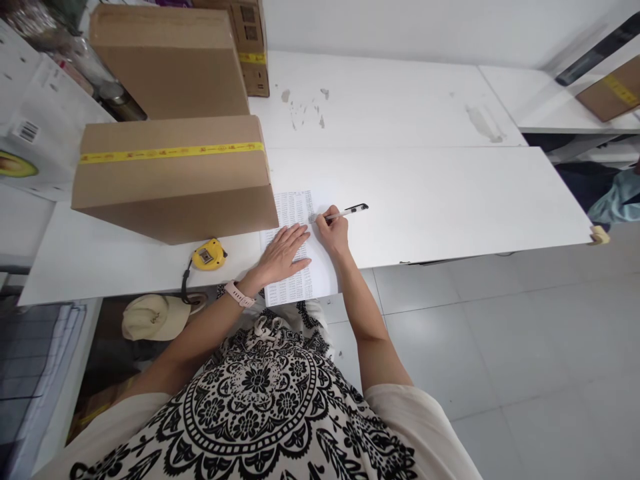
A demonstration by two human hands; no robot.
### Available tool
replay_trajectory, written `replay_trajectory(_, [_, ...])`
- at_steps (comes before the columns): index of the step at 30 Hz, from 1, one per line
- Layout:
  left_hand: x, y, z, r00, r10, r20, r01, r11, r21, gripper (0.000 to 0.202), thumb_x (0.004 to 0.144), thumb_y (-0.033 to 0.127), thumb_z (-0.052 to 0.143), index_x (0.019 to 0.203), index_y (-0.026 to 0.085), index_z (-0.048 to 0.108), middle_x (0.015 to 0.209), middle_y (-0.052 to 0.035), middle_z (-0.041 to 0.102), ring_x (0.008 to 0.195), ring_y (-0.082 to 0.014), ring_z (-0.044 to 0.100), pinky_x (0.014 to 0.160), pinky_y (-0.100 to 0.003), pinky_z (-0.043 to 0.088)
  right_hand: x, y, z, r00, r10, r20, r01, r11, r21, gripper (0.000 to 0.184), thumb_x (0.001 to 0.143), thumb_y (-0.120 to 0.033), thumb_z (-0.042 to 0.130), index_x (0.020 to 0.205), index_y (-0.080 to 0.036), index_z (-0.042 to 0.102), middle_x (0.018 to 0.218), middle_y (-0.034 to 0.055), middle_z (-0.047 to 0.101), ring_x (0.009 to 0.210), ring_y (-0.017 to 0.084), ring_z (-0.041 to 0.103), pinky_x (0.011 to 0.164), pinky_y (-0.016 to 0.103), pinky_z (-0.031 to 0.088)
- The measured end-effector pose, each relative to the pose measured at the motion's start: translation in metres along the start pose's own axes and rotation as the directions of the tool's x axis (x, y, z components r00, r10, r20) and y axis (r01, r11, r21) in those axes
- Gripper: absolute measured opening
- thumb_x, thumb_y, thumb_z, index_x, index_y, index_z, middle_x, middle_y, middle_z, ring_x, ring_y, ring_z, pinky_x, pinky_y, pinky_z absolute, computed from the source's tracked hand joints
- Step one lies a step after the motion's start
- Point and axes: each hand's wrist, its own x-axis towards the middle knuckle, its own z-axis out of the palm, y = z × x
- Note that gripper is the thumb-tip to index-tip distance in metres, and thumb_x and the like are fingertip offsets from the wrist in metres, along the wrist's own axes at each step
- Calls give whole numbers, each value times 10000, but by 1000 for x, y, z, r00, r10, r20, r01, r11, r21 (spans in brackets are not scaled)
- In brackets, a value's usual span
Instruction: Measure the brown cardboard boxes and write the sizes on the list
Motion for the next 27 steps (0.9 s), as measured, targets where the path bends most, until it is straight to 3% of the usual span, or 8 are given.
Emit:
replay_trajectory(7, [0,-2,3,1000,9,-25,-9,1000,-10,634,1006,462,439,1543,135,365,1664,-131,298,1564,-265,180,1288,-447,87,-1,-4,0,1000,2,1,-2,1000,6,214,788,-245,592,663,-234,418,564,-66,421,565,110,378,567,269,314])
replay_trajectory(18, [0,-1,2,1000,11,-24,-12,1000,-28,647,1005,437,471,1525,61,393,1654,-166,308,1559,-282,183,1281,-436,57,0,-1,0,1000,3,6,-3,999,-40,195,790,-250,575,671,-227,423,565,-74,416,569,101,373,577,262,308])
replay_trajectory(27, [0,-3,6,998,21,-53,-23,999,-48,638,997,431,487,1521,76,404,1646,-170,324,1554,-291,198,1276,-455,73,0,-1,0,1000,-6,-1,6,999,-46,211,806,-252,574,673,-230,412,569,-73,401,564,101,364,572,261,304])
